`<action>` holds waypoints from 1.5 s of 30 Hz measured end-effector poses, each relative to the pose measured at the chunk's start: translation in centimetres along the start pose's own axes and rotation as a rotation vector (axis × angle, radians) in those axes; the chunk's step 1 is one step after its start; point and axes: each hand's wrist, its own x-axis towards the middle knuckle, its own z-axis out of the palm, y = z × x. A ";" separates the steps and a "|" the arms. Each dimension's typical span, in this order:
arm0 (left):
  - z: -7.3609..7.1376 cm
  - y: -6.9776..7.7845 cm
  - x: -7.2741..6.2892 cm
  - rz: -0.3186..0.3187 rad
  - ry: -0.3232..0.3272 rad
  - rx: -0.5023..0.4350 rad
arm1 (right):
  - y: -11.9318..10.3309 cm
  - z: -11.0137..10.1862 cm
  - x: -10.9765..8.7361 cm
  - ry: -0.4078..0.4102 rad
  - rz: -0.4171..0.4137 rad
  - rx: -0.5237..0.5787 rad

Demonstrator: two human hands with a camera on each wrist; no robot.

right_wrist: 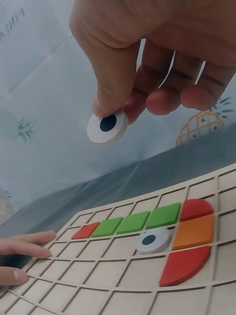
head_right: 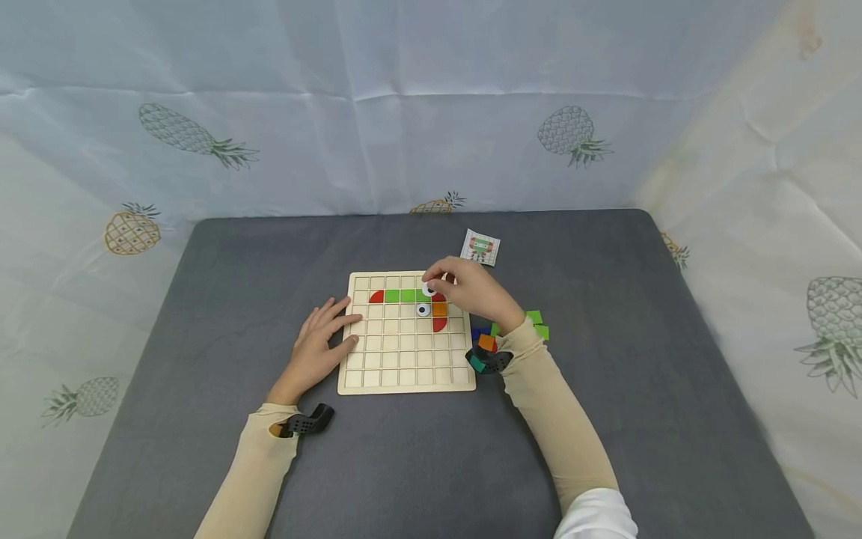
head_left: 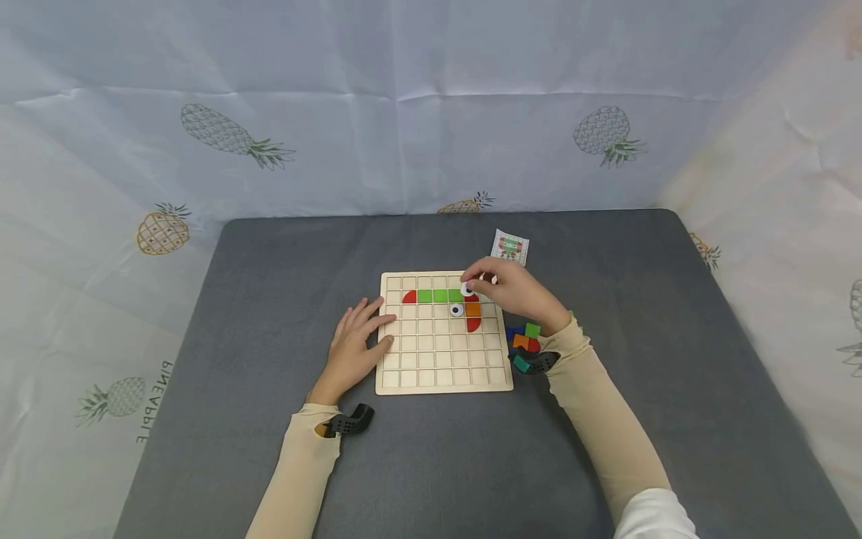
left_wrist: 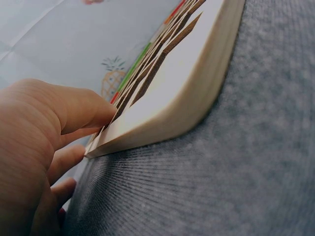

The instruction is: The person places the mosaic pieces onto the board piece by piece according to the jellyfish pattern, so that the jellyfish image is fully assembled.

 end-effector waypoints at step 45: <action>-0.2 0.2 0.0 0.012 0.014 0.000 | -1.1 8.2 4.9 -0.106 -0.024 -0.370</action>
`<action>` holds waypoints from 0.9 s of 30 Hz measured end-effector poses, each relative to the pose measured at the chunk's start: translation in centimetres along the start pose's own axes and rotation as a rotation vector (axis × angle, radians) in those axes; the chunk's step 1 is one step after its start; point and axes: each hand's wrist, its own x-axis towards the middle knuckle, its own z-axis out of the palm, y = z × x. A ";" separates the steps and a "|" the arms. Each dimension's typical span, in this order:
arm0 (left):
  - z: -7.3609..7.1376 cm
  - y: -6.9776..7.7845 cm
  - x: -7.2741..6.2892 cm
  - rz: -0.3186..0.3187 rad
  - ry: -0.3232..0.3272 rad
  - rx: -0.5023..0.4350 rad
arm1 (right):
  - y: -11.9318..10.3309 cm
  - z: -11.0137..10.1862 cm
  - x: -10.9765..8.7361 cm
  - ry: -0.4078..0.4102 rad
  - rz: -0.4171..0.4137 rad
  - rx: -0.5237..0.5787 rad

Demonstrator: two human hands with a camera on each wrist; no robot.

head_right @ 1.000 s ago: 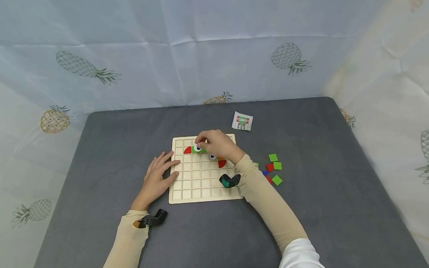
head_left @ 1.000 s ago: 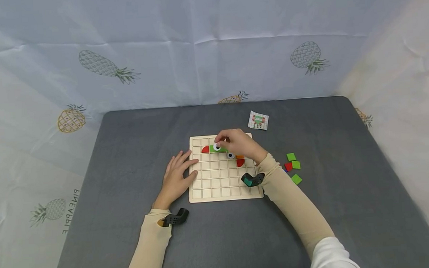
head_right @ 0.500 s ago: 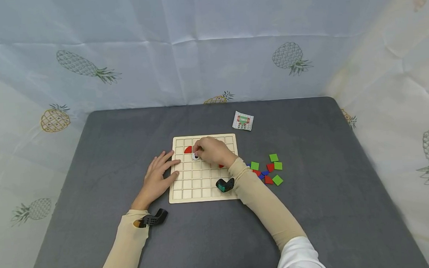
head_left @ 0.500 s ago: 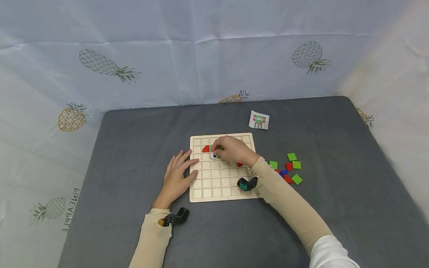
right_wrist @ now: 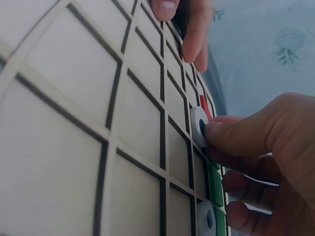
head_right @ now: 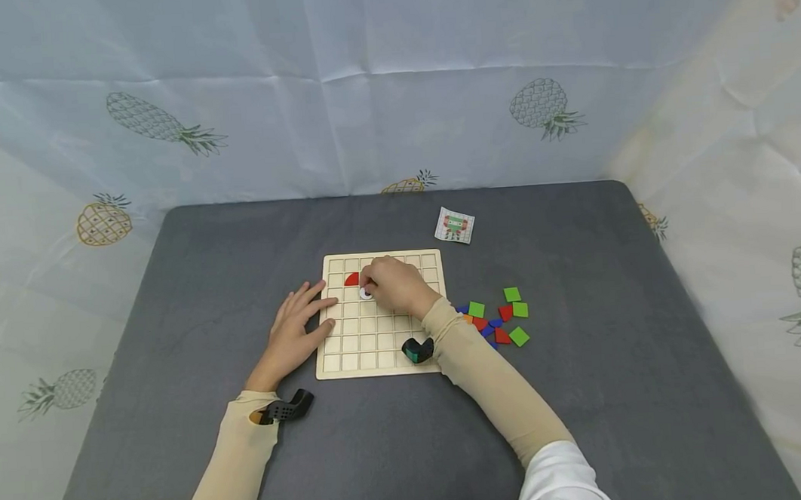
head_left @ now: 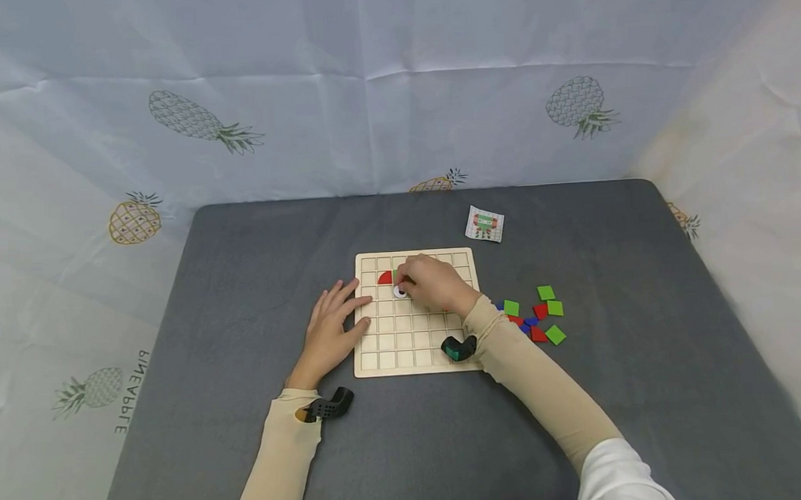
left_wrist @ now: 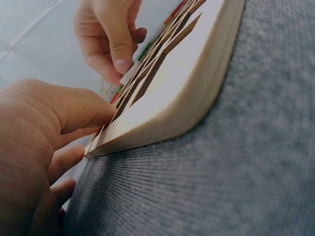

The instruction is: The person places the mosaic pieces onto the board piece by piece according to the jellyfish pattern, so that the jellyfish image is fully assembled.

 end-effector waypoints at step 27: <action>0.1 -0.2 0.1 -0.024 -0.021 -0.002 | 0.8 0.0 -1.4 0.008 -0.019 0.014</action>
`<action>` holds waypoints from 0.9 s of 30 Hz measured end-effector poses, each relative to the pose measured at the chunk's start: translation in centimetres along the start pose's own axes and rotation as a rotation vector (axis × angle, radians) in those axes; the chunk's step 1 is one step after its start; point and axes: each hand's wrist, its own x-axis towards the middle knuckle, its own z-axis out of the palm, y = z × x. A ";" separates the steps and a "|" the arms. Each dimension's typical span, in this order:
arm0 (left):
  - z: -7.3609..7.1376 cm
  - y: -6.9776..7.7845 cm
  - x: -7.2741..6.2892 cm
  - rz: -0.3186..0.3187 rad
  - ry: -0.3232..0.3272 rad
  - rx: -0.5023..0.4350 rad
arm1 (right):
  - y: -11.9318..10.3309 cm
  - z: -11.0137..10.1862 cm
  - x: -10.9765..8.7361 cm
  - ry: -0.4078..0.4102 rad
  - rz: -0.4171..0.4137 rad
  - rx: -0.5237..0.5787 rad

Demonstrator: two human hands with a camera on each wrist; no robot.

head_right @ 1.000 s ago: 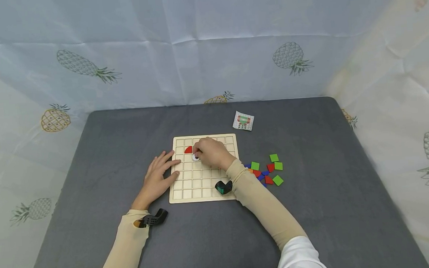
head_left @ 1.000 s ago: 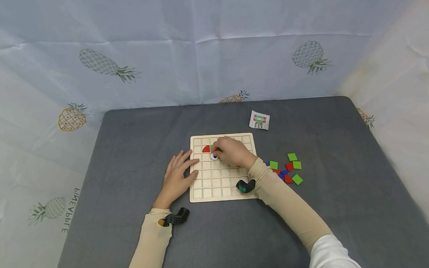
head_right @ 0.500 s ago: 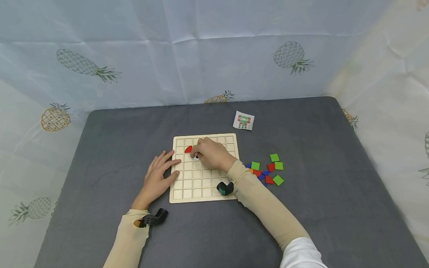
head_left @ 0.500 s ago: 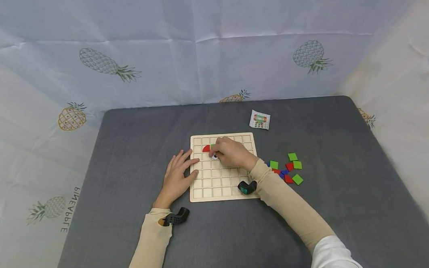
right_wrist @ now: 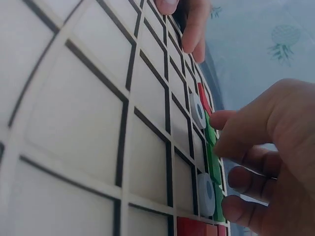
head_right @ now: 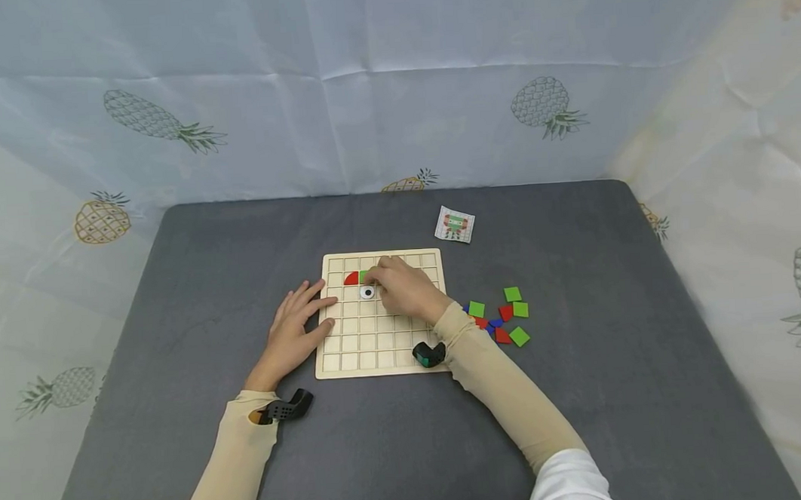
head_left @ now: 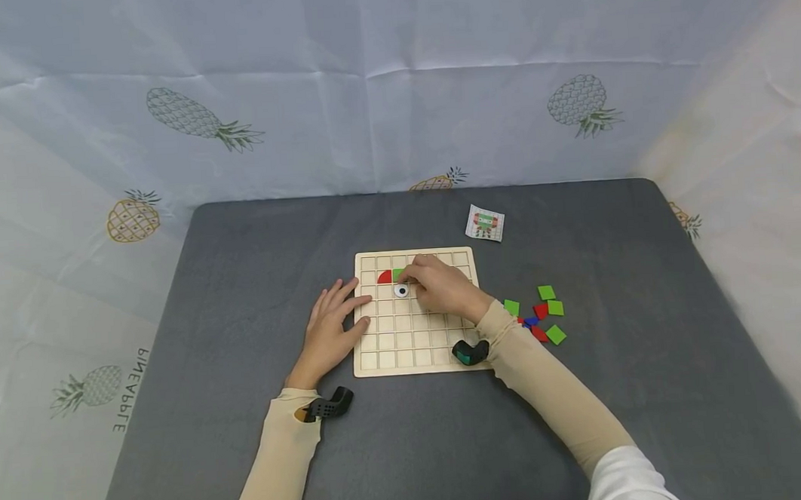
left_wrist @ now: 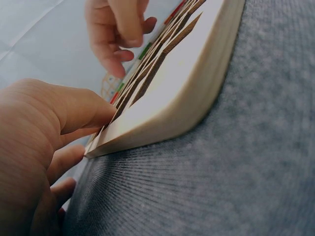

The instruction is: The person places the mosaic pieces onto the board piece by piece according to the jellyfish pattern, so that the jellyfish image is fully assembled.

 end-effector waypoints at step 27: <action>-0.1 0.3 0.1 0.002 0.002 -0.006 | -0.6 0.1 0.2 -0.017 -0.050 -0.033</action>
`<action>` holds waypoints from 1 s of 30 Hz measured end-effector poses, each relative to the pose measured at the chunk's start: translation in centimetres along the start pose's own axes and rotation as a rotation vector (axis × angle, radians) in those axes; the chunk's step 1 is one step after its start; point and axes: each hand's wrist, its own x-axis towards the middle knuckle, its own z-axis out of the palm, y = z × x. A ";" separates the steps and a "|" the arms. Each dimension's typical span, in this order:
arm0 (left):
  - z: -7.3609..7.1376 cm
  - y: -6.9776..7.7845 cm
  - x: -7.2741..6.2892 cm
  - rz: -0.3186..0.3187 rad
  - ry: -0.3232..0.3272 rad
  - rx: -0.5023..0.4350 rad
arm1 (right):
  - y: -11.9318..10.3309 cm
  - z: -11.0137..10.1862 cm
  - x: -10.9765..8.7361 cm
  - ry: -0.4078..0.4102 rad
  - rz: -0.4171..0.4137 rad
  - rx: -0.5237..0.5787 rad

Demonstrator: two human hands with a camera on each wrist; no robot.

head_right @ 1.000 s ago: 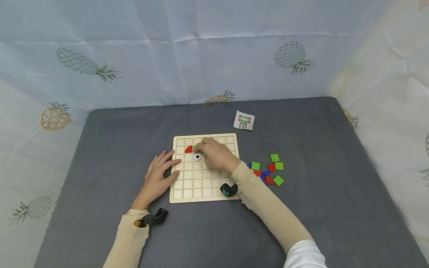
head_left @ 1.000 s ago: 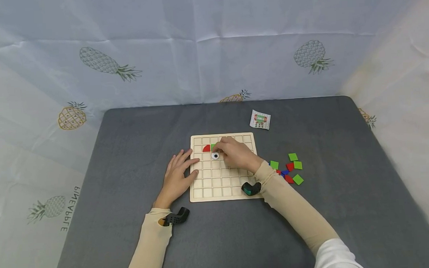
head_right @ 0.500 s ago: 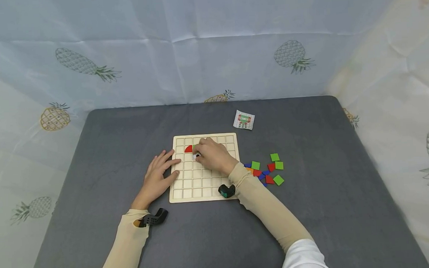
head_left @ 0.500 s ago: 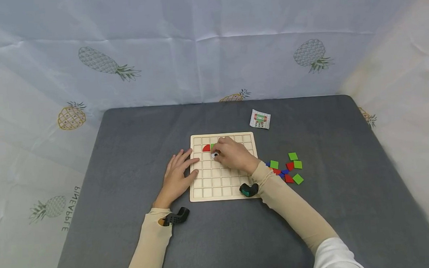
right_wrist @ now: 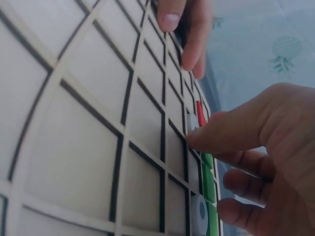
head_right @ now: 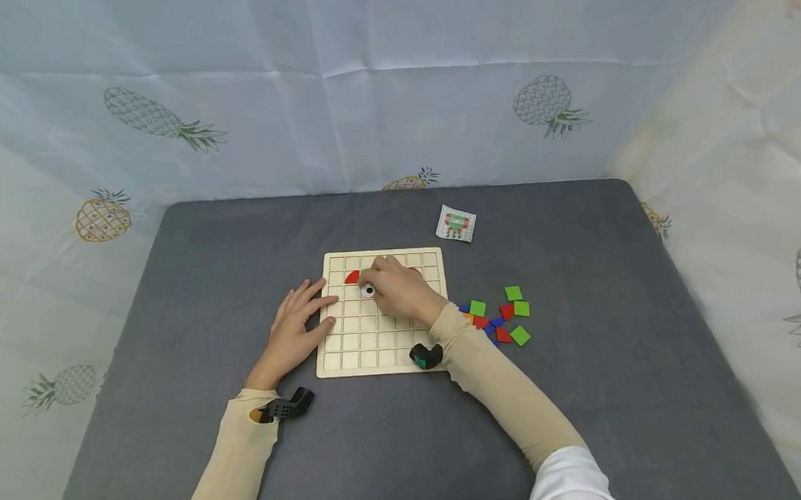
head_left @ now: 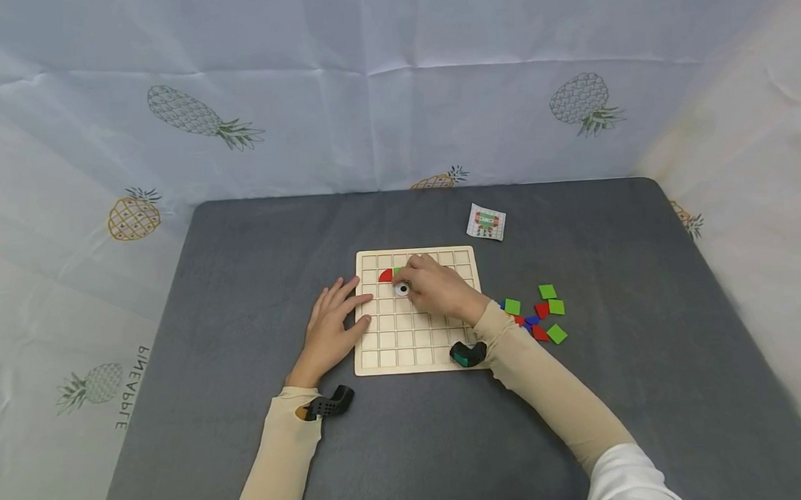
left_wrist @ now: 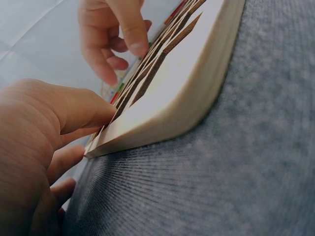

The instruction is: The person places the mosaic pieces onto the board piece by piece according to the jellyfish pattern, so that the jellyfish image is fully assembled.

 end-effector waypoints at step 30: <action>0.1 -0.1 0.0 -0.013 -0.010 0.001 | 2.9 -4.3 -6.1 0.191 0.046 0.302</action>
